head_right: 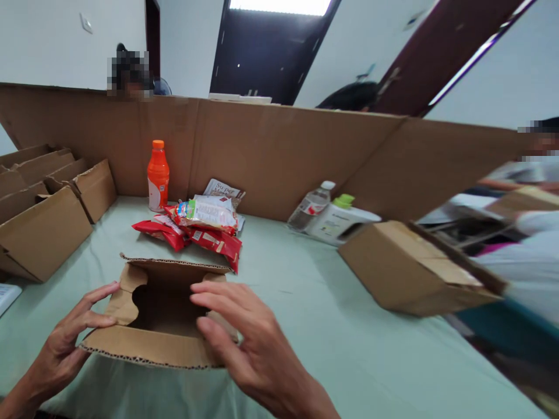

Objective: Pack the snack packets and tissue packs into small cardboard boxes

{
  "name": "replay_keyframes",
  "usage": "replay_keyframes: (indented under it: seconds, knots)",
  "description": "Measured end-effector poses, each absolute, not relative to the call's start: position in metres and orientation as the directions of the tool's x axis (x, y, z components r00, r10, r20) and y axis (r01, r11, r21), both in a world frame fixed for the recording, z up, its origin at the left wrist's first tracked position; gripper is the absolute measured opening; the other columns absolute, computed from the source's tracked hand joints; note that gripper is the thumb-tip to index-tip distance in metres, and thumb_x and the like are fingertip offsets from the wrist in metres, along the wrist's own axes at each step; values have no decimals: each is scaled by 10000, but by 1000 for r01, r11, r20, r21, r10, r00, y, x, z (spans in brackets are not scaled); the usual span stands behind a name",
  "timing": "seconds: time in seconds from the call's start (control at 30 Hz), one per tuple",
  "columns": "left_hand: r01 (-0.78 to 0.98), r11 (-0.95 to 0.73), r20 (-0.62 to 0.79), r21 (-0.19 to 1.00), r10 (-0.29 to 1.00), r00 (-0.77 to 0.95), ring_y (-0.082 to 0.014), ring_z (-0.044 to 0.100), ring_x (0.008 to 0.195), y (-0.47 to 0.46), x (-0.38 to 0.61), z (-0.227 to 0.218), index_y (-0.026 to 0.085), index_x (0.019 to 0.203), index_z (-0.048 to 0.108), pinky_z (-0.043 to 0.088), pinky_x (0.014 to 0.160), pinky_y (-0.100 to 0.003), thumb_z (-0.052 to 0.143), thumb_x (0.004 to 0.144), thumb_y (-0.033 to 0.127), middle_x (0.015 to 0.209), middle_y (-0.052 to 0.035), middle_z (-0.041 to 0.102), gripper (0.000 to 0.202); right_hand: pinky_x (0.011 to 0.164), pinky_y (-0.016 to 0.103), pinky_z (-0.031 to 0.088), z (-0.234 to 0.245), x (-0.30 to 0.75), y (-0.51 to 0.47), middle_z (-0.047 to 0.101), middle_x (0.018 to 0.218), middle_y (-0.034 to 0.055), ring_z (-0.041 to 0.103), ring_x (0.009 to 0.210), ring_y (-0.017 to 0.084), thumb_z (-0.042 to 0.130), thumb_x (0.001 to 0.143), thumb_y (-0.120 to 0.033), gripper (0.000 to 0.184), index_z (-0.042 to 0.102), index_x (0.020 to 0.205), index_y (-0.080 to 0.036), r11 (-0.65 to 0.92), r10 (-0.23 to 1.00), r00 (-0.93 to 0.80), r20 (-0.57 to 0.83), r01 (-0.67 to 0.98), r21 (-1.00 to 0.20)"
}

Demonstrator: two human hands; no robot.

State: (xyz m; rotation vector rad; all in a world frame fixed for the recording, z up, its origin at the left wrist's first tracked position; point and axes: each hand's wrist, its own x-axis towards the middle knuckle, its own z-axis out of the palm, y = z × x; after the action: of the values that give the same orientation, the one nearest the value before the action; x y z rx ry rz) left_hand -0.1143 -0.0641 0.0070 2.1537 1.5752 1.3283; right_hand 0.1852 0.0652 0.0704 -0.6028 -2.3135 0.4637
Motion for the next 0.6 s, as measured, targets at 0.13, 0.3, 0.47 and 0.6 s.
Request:
replay_keyframes:
  seconds: [0.13, 0.3, 0.47, 0.6]
  knots:
    - [722, -429, 572, 544, 818, 55, -263, 569, 1363, -64, -115, 9, 353, 1136, 659, 549, 1066, -488, 491, 978, 117, 1488, -41, 572, 330, 867, 342, 536, 92, 146, 81, 782, 1030, 27, 714, 954, 196, 597, 969, -210, 176, 746, 1060, -228, 921, 293, -950, 110, 250, -297]
    - [716, -438, 568, 543, 820, 72, -253, 543, 1392, -64, -114, 12, 354, 1151, 665, 542, 1079, -477, 495, 953, 66, 1478, -38, 579, 389, 722, 368, 470, 85, 158, 83, 719, 747, 9, 658, 706, 213, 649, 890, -186, 126, 664, 771, -225, 930, 368, -928, 62, 366, -36]
    - [633, -440, 515, 637, 854, 75, -275, 575, 1359, -62, -122, 14, 370, 1140, 707, 521, 1088, -510, 503, 950, 100, 1483, -32, 583, 388, 723, 387, 513, 71, 208, 84, 762, 1080, 91, 724, 894, 252, 576, 887, -190, 194, 709, 1022, -231, 882, 408, -869, 279, 454, 125]
    - [465, -437, 450, 770, 888, 88, -324, 578, 1350, -52, -138, 27, 325, 1150, 728, 504, 1090, -533, 559, 969, 249, 1441, -69, 625, 258, 832, 428, 579, 59, 223, 83, 667, 1359, 121, 712, 1097, 276, 541, 932, -213, 282, 702, 1162, -244, 861, 467, -845, 259, 501, 82]
